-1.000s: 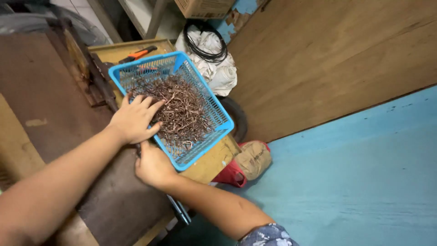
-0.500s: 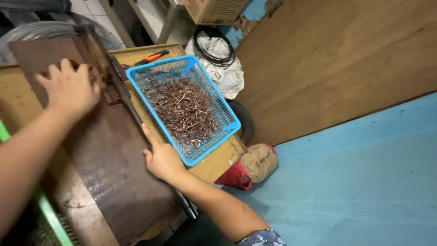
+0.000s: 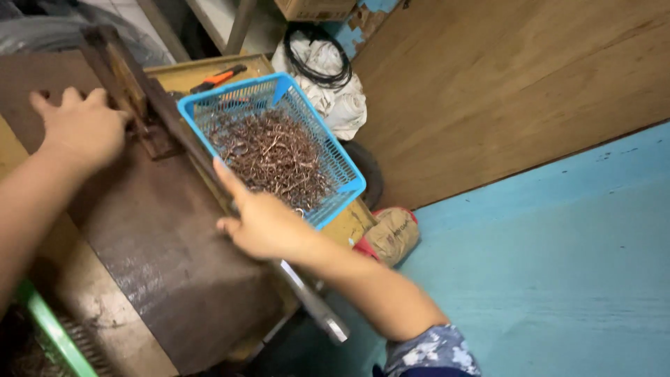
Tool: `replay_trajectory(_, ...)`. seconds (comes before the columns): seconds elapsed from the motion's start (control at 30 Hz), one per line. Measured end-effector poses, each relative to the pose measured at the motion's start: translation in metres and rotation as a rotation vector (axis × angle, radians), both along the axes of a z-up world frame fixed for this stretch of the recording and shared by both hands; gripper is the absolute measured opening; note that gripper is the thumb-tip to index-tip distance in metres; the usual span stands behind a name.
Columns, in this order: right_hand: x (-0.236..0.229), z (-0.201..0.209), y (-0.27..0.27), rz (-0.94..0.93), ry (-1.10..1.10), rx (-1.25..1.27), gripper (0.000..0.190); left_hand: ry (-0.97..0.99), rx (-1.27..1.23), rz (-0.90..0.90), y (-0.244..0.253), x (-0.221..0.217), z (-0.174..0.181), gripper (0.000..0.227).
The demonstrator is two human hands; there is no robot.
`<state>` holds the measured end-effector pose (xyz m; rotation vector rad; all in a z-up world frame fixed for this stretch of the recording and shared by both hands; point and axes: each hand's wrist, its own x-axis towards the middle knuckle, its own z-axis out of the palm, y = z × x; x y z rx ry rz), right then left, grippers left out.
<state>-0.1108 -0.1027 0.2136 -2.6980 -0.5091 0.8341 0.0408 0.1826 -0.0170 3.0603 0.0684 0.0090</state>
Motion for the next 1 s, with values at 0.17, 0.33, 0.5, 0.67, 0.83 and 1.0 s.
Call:
replay_trajectory(0.17,0.016,0.045,0.001,0.018,-0.099,0.045,0.096,0.082,0.079,-0.113,-0.027,-0.043,0.025,0.038)
replay_trajectory(0.33,-0.001,0.003,-0.004,-0.013,-0.046,0.048,0.096,0.283,0.118,-0.093,-0.02,-0.113,0.056,0.03)
replay_trajectory(0.5,-0.021,-0.088,-0.019,-0.075,-0.148,0.184,0.092,0.589,0.213,-0.015,-0.009,-0.156,0.119,0.031)
replay_trajectory(0.67,-0.023,-0.141,-0.019,-0.087,-0.204,0.278,0.084,0.776,0.401,-0.088,0.014,-0.134,0.096,0.026)
replay_trajectory(0.83,-0.022,-0.153,-0.026,-0.076,-0.309,0.321,0.079,-0.029,-1.352,-0.294,0.004,-0.123,0.182,0.073)
replay_trajectory(1.0,-0.021,-0.135,-0.024,-0.101,-0.203,0.298,0.079,-0.405,-1.045,-0.378,0.021,-0.124,0.097,0.083)
